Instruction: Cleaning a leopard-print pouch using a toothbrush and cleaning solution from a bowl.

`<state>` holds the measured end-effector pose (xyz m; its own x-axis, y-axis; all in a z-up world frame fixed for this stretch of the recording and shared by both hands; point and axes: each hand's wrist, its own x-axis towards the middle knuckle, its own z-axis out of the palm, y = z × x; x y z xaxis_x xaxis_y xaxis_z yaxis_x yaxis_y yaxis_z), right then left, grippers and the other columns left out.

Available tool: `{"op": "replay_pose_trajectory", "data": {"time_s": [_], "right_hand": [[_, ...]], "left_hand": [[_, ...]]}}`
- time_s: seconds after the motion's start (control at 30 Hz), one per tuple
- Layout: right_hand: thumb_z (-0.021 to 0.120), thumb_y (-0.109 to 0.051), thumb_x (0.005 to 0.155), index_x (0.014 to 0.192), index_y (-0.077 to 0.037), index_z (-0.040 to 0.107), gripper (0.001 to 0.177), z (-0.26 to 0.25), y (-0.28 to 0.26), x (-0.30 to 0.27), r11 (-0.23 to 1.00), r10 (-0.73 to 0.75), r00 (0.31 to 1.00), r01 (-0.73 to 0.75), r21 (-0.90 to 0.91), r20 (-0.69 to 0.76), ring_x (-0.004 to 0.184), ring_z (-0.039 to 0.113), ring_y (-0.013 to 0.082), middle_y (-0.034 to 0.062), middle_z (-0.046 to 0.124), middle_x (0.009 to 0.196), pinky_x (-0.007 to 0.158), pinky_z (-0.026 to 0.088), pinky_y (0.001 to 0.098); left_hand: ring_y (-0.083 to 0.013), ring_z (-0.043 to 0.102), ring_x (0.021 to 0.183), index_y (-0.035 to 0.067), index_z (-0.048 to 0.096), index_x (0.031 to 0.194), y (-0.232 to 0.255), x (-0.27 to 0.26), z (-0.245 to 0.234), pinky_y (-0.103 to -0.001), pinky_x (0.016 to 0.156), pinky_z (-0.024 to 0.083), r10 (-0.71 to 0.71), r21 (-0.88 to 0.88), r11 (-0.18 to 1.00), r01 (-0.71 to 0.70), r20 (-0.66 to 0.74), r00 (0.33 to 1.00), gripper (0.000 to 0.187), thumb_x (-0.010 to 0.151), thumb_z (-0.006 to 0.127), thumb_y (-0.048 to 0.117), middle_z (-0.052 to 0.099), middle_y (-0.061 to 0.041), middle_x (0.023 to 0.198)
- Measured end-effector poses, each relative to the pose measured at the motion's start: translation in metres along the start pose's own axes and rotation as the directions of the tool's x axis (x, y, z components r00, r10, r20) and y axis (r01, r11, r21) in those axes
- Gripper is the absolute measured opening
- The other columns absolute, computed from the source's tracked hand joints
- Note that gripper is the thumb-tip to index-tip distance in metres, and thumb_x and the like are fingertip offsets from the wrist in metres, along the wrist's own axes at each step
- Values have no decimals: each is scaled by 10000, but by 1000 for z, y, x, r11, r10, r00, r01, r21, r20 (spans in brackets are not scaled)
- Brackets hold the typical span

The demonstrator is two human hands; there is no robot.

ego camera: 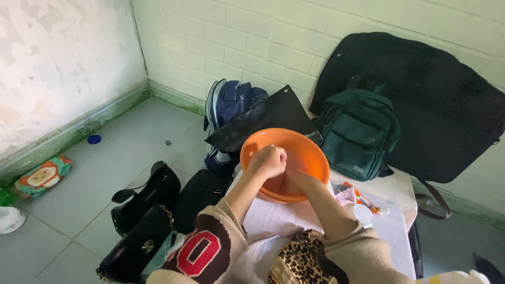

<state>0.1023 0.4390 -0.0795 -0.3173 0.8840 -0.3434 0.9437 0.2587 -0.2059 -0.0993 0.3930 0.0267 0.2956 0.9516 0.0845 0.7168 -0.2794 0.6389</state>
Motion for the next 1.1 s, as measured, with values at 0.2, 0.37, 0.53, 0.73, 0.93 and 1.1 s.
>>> {"op": "replay_pose_trajectory", "data": {"time_s": [0.2, 0.37, 0.53, 0.73, 0.93, 1.1], "right_hand": [[667, -336, 794, 1346, -48, 642, 623, -32, -27, -56, 998, -38, 999, 38, 42, -7, 1287, 614, 374, 154, 698, 1322, 1135, 484, 489], [655, -306, 826, 1298, -74, 669, 525, -19, -31, -69, 992, -81, 996, 85, -97, 40, 1218, 624, 353, 122, 705, 1274, 1088, 495, 463], [643, -275, 858, 1249, -101, 695, 431, -17, -3, -71, 965, -111, 992, 123, -233, 65, 1150, 634, 332, 90, 713, 1226, 1041, 506, 437], [629, -238, 896, 1190, -133, 727, 328, 8, 10, -60, 898, -161, 976, 205, -388, 144, 1067, 646, 307, 51, 721, 1169, 985, 519, 405], [616, -201, 934, 1132, -165, 758, 247, 11, 37, 11, 753, -223, 947, 319, -575, 233, 985, 657, 281, 11, 730, 1112, 929, 532, 374], [604, -170, 966, 1084, -193, 785, 216, 104, 96, 106, 601, -266, 903, 429, -674, 338, 916, 666, 260, -21, 737, 1064, 882, 542, 347]], "left_hand": [[-342, 651, 1153, 204, 761, 917, 12, -10, -13, -440, 993, 513, 208, 131, 971, -198, -65, 976, 211, 879, 562, 263, 720, -89, 1003], [-400, 584, 1225, 107, 697, 1277, 50, -53, -39, -506, 1029, 515, 606, 155, 796, -586, -210, 767, 455, 861, 558, -15, 629, -169, 1206], [-188, 577, 1210, 286, 672, 1118, 86, -91, -29, -363, 972, 500, 918, 444, 377, -813, -65, 391, 190, 938, 609, 281, 613, 44, 1173], [-258, 585, 1236, 118, 610, 1180, 123, -145, -12, -426, 1053, 483, 956, 125, 280, -952, -125, 265, 296, 933, 578, 278, 630, -68, 1239], [-324, 618, 1180, 75, 612, 1233, 129, -149, 14, -502, 1096, 459, 949, 190, 302, -934, 27, 313, 488, 844, 595, 369, 653, -150, 1267], [-248, 573, 1189, 164, 548, 1346, 124, -162, 43, -483, 1101, 425, 811, 521, 195, -831, 392, 435, 845, 723, 518, 734, 618, -96, 1288]]}}
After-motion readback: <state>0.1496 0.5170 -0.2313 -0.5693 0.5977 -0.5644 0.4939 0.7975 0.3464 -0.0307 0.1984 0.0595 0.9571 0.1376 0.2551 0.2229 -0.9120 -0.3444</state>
